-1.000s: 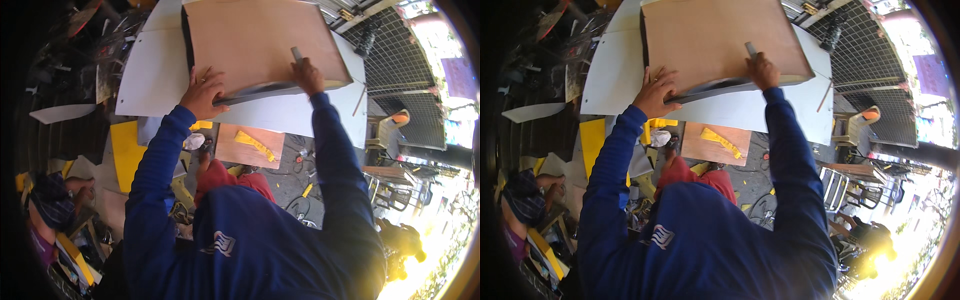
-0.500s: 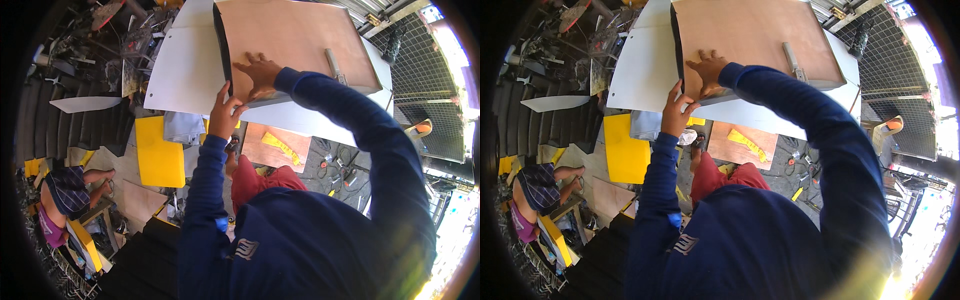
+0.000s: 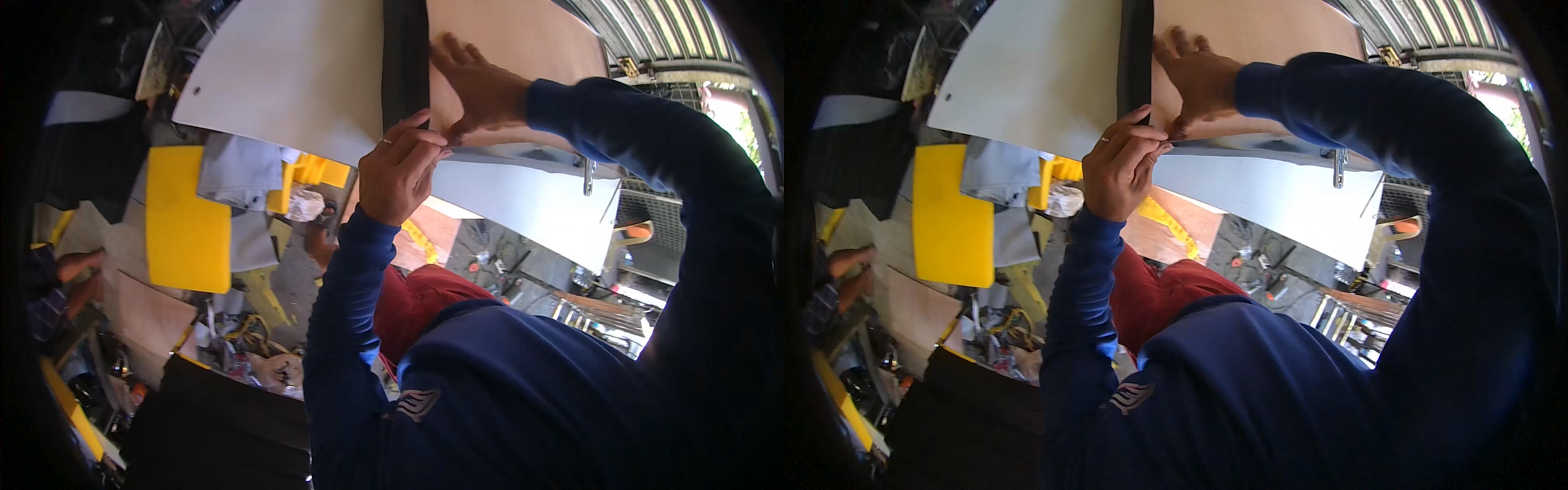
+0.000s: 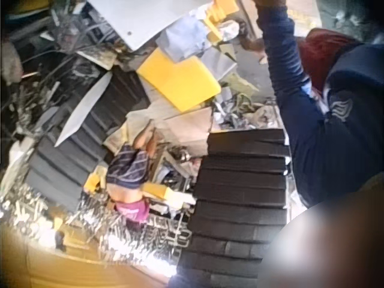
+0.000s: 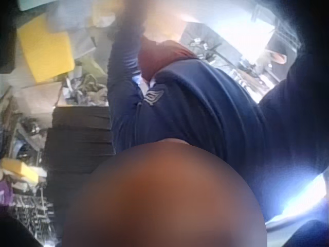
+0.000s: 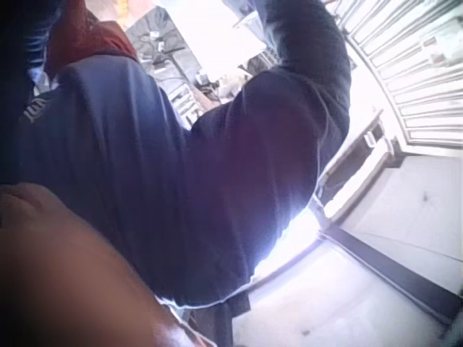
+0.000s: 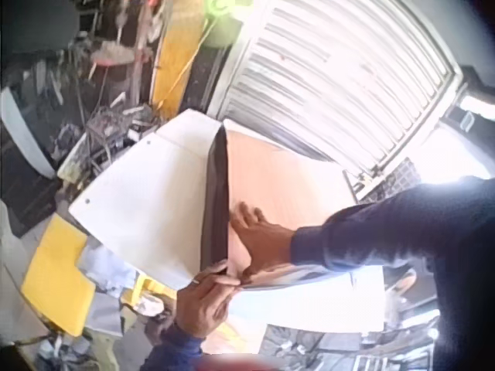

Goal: The person cuts a yellow foam sheet with a knife, then places a black vinyl cover over the foam and smooths it. They fold and tuck the vinyl edges around the foam, flip the assembly, and continue wrapping the vinyl around the foam block on a white workbench.

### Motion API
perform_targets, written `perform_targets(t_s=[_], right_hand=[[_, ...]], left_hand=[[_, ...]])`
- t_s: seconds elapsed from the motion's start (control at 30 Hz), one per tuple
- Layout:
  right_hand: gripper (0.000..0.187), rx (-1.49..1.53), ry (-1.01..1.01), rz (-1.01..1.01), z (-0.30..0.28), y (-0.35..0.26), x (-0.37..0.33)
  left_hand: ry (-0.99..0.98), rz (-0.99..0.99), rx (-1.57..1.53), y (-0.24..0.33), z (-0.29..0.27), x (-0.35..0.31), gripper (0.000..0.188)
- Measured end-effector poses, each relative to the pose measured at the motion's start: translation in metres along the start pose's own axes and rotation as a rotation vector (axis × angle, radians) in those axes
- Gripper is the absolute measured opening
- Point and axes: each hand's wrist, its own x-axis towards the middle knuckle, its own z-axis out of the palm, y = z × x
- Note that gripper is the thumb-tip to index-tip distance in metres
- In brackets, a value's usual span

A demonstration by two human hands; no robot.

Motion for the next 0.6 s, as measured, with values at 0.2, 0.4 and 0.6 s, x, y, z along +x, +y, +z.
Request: perform_targets(t_s=[0.2,0.4,0.6], right_hand=[[0.129,-0.03,0.208,-0.135,0.025,0.014,0.013],[0.121,0.052,0.19,0.045,0.024,0.025,0.024],[0.123,-0.021,0.043,0.235,0.017,0.053,0.035]], left_hand=[[0.044,-0.016,-0.154,-0.027,0.008,-0.008,0.026],[0.326,-0.17,-0.128,-0.027,0.029,0.014,0.014],[0.325,-0.247,0.085,-0.034,0.045,0.029,0.028]])
